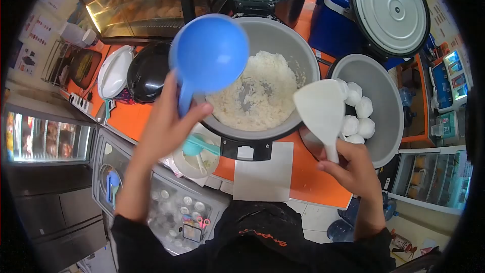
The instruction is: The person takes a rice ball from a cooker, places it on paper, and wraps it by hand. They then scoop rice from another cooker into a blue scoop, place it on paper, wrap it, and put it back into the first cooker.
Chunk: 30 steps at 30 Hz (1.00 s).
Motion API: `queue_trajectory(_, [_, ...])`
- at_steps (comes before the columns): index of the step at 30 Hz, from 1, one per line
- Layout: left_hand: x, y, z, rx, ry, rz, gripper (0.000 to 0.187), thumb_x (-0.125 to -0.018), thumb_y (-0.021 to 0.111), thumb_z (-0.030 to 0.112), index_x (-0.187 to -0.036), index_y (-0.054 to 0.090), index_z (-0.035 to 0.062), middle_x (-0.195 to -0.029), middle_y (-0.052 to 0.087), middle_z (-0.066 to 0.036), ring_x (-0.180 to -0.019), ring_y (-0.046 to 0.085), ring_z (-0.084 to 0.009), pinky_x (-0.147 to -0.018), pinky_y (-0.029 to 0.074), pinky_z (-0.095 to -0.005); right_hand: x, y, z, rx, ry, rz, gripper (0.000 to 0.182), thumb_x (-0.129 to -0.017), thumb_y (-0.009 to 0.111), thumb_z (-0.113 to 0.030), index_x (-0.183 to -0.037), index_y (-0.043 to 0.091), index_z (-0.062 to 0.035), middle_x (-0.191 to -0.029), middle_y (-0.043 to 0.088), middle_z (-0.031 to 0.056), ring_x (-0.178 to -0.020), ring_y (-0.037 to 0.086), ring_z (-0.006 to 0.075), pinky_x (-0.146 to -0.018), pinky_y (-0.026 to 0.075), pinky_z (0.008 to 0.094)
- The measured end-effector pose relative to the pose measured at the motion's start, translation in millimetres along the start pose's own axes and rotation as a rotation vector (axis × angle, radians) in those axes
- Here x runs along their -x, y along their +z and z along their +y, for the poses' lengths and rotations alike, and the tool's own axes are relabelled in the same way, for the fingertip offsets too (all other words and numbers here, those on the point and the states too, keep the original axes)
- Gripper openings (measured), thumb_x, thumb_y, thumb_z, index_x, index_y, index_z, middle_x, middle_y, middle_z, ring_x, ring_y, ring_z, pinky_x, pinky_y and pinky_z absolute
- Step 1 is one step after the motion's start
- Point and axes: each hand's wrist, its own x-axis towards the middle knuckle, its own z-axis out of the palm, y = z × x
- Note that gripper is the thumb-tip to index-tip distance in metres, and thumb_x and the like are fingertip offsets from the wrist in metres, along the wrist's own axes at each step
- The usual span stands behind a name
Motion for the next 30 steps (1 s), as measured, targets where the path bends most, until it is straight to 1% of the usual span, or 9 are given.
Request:
queue_trajectory(1, [-31,-7,-8,-0.103,0.164,-0.044,0.049,-0.098,0.066,0.021,-0.135,0.043,-0.0016,-0.089,0.064,-0.016,-0.068,0.063,-0.0168,-0.056,0.049,-0.0349,-3,1,10,-0.007,-0.116,0.024,0.024,-0.087,0.08,-0.02,-0.093,0.067,-0.0006,-0.089,0.067,0.0131,-0.076,0.061,0.026,-0.072,0.047,0.0354])
queue_trajectory(4, [-117,3,-22,-0.244,-0.113,-0.368,0.045,-0.097,0.063,0.021,-0.131,0.042,-0.0006,-0.088,0.067,-0.016,-0.064,0.068,-0.0201,-0.054,0.054,-0.0348,-14,22,37,-0.045,-0.397,0.138,0.023,-0.086,0.078,-0.013,-0.104,0.07,-0.0002,-0.096,0.071,0.0132,-0.091,0.068,0.0288,-0.083,0.052,0.0351])
queue_trajectory(7, [-178,32,-28,-0.407,-0.254,-0.567,0.036,-0.095,0.06,0.018,-0.124,0.052,-0.0023,-0.091,0.07,-0.02,-0.07,0.073,-0.0271,-0.061,0.059,-0.0401,-9,43,62,-0.032,-0.309,0.088,0.024,-0.086,0.076,-0.008,-0.108,0.071,-0.0003,-0.104,0.072,0.0159,-0.099,0.071,0.0305,-0.089,0.053,0.0367])
queue_trajectory(10, [-215,68,-86,-0.662,0.03,-0.547,0.037,-0.095,0.064,0.021,-0.125,0.055,-0.0007,-0.085,0.07,-0.023,-0.082,0.073,-0.0365,-0.072,0.056,-0.0509,7,68,81,-0.25,0.078,-0.031,0.025,-0.087,0.075,-0.006,-0.11,0.07,0.0012,-0.106,0.072,0.0171,-0.099,0.072,0.0311,-0.089,0.054,0.0371])
queue_trajectory(16, [-199,110,-103,-0.89,0.326,-0.322,0.02,-0.094,0.058,0.011,-0.107,0.06,-0.0034,-0.097,0.07,-0.026,-0.084,0.073,-0.0395,-0.075,0.06,-0.0475,13,95,101,-0.31,-0.054,0.113,0.02,-0.09,0.072,-0.005,-0.108,0.069,0.0035,-0.098,0.072,0.0168,-0.085,0.074,0.025,-0.073,0.057,0.0324])
queue_trajectory(23, [-193,154,-110,-0.851,0.122,-0.355,0.02,-0.091,0.052,0.001,-0.111,0.053,-0.0025,-0.091,0.07,-0.024,-0.083,0.071,-0.0451,-0.074,0.059,-0.0536,-24,145,121,-0.317,0.017,0.515,0.04,-0.087,0.08,-0.012,-0.117,0.061,0.0071,-0.076,0.056,0.0084,-0.062,0.057,0.0183,-0.056,0.046,0.0318])
queue_trajectory(24, [-194,156,-109,-0.853,0.121,-0.359,0.023,-0.091,0.052,0.001,-0.114,0.054,-0.0035,-0.091,0.07,-0.024,-0.083,0.071,-0.0449,-0.074,0.059,-0.0533,-32,154,122,-0.317,0.08,0.558,0.064,-0.08,0.088,-0.02,-0.128,0.054,0.0066,-0.074,0.049,0.0047,-0.059,0.045,0.0174,-0.055,0.04,0.0312])
queue_trajectory(27, [-197,157,-101,-0.846,0.115,-0.374,0.022,-0.091,0.052,0.002,-0.111,0.058,-0.0058,-0.092,0.072,-0.026,-0.087,0.073,-0.0426,-0.075,0.059,-0.0503,-65,152,108,-0.213,0.03,0.591,0.072,-0.076,0.087,-0.004,-0.133,0.044,0.0,-0.097,0.045,0.0012,-0.085,0.048,0.0121,-0.072,0.044,0.0254])
queue_trajectory(30, [-198,155,-100,-0.819,0.129,-0.383,0.022,-0.091,0.052,0.001,-0.109,0.061,-0.0067,-0.092,0.072,-0.026,-0.089,0.073,-0.0422,-0.078,0.06,-0.0487,-99,168,125,-0.526,0.023,0.66,0.081,-0.075,0.084,0.002,-0.141,0.038,-0.0014,-0.11,0.044,0.0033,-0.1,0.048,0.0137,-0.09,0.047,0.0274])
